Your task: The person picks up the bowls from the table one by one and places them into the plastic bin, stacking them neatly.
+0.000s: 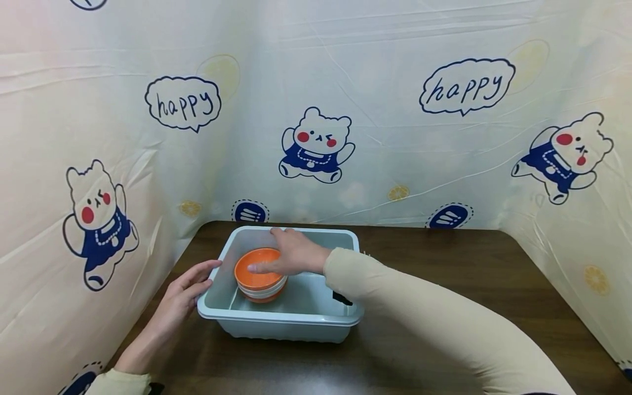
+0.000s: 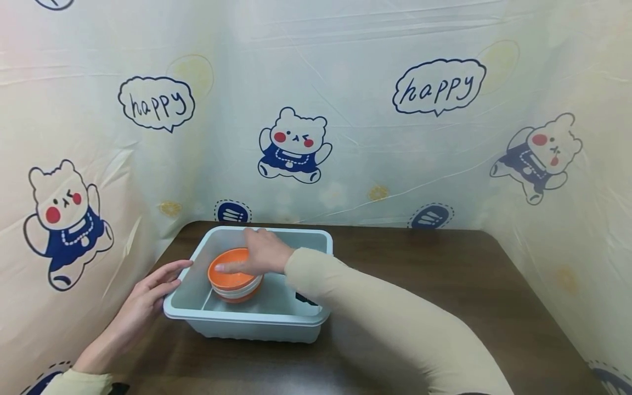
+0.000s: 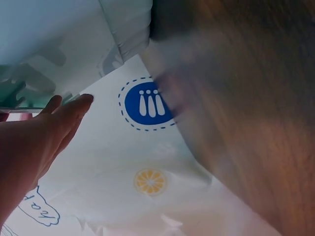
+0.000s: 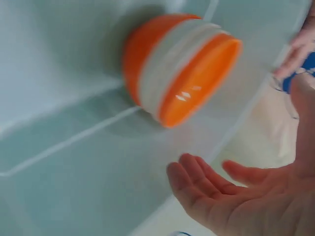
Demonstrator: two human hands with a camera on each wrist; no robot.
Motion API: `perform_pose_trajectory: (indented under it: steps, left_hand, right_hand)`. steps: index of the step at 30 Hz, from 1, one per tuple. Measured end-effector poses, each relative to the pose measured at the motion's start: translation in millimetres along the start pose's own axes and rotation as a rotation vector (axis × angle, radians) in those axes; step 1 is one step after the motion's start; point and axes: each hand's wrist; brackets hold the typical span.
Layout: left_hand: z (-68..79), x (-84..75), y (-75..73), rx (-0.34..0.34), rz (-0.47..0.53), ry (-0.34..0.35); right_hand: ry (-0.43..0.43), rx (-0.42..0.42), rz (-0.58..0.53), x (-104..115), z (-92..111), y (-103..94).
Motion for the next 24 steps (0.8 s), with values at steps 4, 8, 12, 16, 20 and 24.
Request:
perform_pose_trajectory:
  steps: [4,8,12,16,20,24]
  left_hand:
    - [-2.5,-2.7,-2.8,-0.041,-0.082,0.046]
    - [-2.2,-13.1,-4.4,-0.102,-0.201,0.078]
    - [2.2,-32.2,-3.8,-0.181,-0.379,0.106]
    - [8.6,-55.4,2.1,-0.269,-0.529,0.188]
    - [15.0,-75.0,13.8,-0.275,-0.616,0.302]
    - [18.3,-92.2,29.5,-0.195,-0.642,0.366]
  right_hand:
    - [-0.017,0.003,0.023,11,18,-15.9]
    - [-0.061,-0.015,-0.021,16,44,-31.2]
    - [-0.144,-0.07,-0.075,9,77,-42.3]
    - [-0.229,-0.136,-0.121,-7,110,-46.9]
    - [-0.272,-0.14,-0.181,-29,137,-45.5]
    - [-0.264,-0.137,-0.205,-46,161,-44.8]
Point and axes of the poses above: each hand's wrist, its own z-axis away from the middle knuckle, its own y-axis out of the palm, x = y × z, and after that the axes turned 12 degrees about -z, right-handed
